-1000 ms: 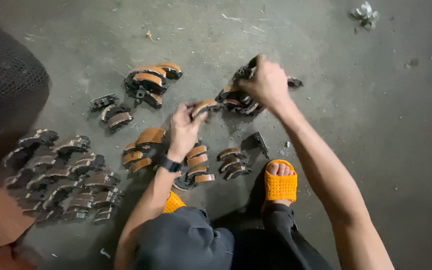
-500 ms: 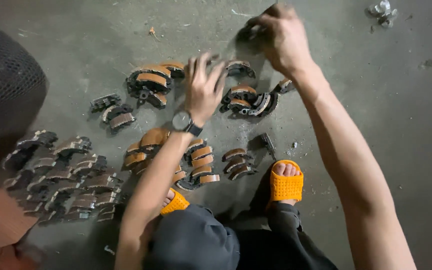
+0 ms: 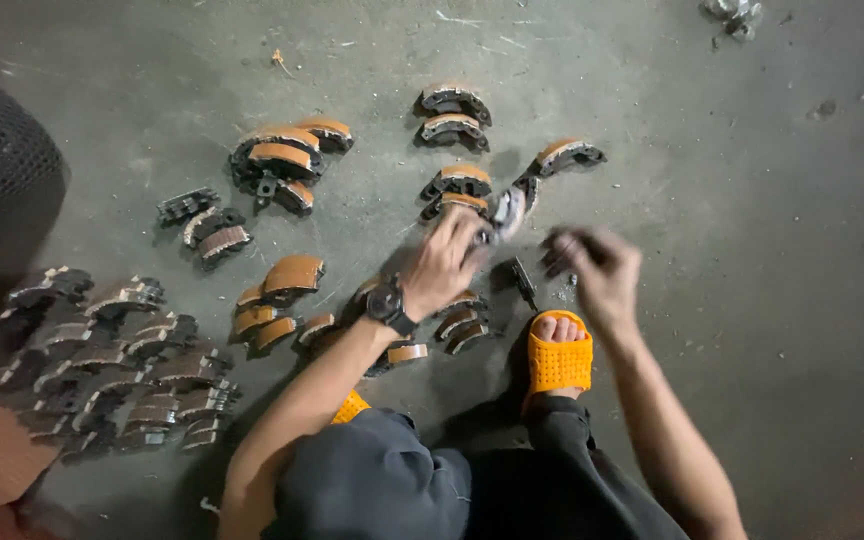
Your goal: The person sits on the floor and assembles brake shoes with metal hardware. They pick up individual components, fit them together, and place the assembled units into a black plastic basket.
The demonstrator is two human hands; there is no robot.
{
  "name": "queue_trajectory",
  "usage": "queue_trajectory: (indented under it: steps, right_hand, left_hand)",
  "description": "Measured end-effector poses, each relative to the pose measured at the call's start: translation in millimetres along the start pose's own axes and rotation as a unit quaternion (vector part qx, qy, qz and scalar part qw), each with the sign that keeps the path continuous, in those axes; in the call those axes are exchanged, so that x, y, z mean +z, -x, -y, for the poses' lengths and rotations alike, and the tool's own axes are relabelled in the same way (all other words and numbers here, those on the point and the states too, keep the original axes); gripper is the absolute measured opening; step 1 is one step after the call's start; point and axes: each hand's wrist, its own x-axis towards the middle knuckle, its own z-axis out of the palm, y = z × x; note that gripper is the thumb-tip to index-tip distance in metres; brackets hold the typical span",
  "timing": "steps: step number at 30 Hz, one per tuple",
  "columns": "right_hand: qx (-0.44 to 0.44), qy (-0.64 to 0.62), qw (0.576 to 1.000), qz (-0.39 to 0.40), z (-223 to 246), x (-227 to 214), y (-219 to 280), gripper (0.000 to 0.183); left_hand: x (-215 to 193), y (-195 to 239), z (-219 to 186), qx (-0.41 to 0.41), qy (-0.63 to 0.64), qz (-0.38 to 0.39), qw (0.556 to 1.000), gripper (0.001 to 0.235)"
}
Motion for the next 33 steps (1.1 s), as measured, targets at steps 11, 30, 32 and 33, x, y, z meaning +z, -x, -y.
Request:
queue_trajectory:
  steps: [11,30,32,33]
  right_hand:
    - [0.119,0.031,0.992,-0.005,-53.7,1.6,37.1,0.027]
    - [-0.123,0.292,0.948,0.001,-76.0,-32.3,-9.9,0.020]
    - [-0.190,0.336,0.922,-0.014,-76.9,-27.6,-11.9,0.024]
    - [-0.188,0.335,0.923,-0.011,-66.3,-22.0,-15.6,0.024]
  left_hand:
    - [0.2,17.6,6.9,0.085,-0.123,-0.048,0.988,0.024]
    - [-58.9,14.8,-24.6,-0.189,0.391,-0.125,0.892,0.022]
    - [-64.3,22.5,-37.5,-0.244,0.525,-0.191,0.793,0.014]
    - [-70.7,19.5,-47.7,-0.246,0.524,-0.192,0.792,0.014]
